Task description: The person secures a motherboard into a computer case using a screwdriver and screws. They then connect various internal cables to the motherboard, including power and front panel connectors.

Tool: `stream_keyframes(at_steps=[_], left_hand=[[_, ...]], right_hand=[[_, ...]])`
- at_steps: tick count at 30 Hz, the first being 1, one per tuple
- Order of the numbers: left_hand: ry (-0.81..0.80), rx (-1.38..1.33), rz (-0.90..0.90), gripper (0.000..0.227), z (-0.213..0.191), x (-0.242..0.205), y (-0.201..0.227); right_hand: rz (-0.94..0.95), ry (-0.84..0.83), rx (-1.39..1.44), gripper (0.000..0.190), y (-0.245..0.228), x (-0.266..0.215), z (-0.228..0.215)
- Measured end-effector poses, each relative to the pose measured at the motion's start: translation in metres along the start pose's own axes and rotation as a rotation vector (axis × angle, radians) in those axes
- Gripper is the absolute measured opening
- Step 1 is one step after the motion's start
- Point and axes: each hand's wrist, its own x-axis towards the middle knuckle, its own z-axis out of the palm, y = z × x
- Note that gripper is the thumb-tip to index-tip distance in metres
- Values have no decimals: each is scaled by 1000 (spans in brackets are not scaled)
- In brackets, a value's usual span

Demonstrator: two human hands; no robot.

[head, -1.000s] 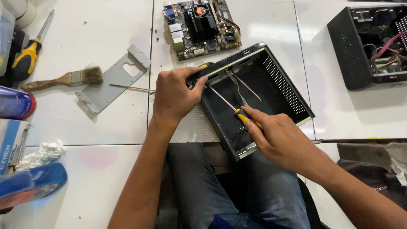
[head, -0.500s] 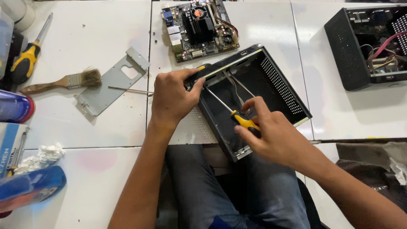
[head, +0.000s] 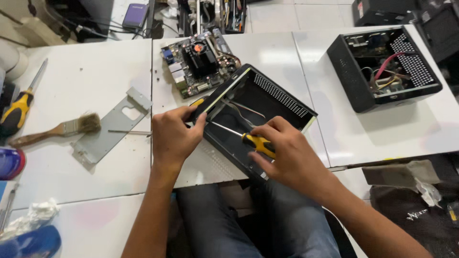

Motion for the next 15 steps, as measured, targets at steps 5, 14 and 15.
stream_keyframes(at_steps=[5, 14, 15], left_hand=[[-62, -87, -156, 31, -7, -1, 5], [-79, -85, -187, 31, -13, 0, 17], [-82, -80, -190, 31, -13, 0, 16]], right_hand=[[37, 10, -8, 45, 19, -5, 9], [-55, 44, 22, 55, 8, -11, 8], [-53, 42, 29, 55, 12, -13, 12]])
